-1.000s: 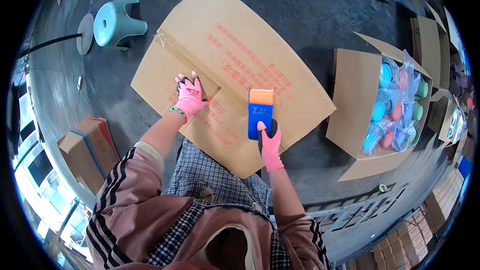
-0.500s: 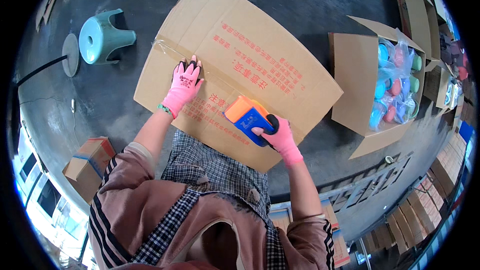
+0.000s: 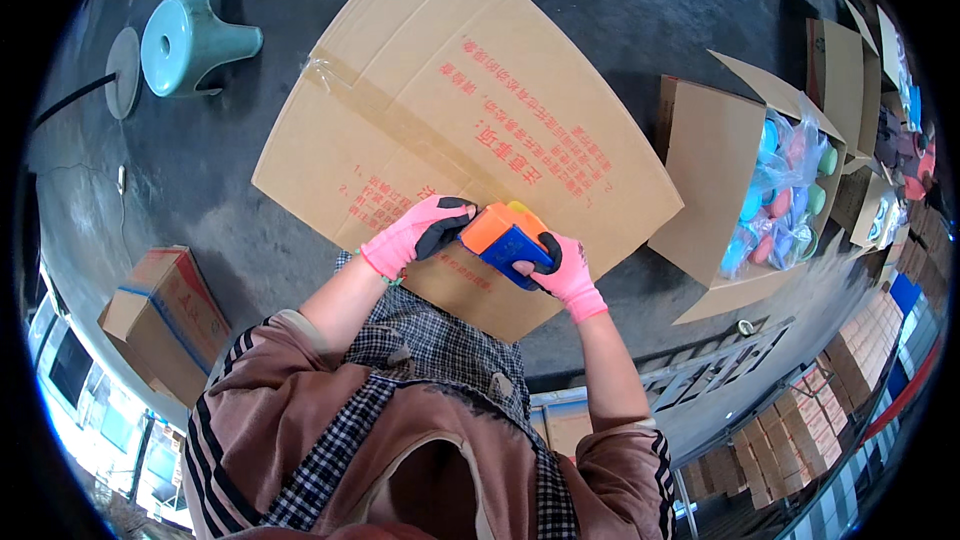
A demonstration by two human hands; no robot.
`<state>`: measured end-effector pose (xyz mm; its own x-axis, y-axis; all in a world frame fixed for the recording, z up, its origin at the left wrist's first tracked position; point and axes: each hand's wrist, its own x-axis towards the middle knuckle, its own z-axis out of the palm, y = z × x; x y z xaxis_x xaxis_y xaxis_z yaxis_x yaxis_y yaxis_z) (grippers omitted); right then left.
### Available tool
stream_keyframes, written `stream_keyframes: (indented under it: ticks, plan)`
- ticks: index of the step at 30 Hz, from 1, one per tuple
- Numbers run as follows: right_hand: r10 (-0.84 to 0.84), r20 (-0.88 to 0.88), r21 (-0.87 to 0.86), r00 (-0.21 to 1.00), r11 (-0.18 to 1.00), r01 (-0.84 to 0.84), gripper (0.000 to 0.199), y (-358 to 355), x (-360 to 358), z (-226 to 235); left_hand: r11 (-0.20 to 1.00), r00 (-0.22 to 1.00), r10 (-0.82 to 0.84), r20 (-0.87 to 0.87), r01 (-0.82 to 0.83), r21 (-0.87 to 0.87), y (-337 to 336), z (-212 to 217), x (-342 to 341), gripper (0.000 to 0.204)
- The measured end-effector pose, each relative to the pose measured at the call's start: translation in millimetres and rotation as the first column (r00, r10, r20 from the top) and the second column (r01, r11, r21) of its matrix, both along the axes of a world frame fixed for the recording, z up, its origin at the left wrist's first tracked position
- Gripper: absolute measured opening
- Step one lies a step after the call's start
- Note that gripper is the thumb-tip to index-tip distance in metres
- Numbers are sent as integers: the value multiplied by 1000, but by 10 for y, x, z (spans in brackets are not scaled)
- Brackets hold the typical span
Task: The person packs colorful plastic containers into cardboard boxes in a warehouse setting. They arrange the items inside, close the flaps, and seal the boxes using a handheld tape dispenser. The person repeats this process for multiple boxes throughout the clip.
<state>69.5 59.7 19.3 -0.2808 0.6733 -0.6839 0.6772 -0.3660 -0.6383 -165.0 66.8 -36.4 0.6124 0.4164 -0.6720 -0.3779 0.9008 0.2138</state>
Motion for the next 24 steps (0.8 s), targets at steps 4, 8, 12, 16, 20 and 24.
stream_keyframes:
  ticks: [4,8,12,16,20,24]
  plan:
    - [31,47,-14,998,999,-30,50,-14,36,-47,974,989,128,76,-110,-197,-19,-31,0,24]
    - [68,51,-81,996,995,-64,52,127,-92,36,970,984,168,51,-156,-186,-27,-189,59,21]
    - [133,40,-124,990,984,-127,52,353,-252,146,984,903,37,-429,43,174,298,-90,-107,16]
    - [130,0,-195,991,972,-128,49,744,-572,319,941,608,133,-782,170,292,1100,221,-1199,16]
    - [105,-77,-127,992,985,-114,45,1100,-1128,326,858,475,488,-732,-108,501,1588,-108,-2198,16]
    - [133,116,-94,984,988,-123,41,1325,-1596,156,905,267,375,-888,103,413,1886,-933,-2618,33]
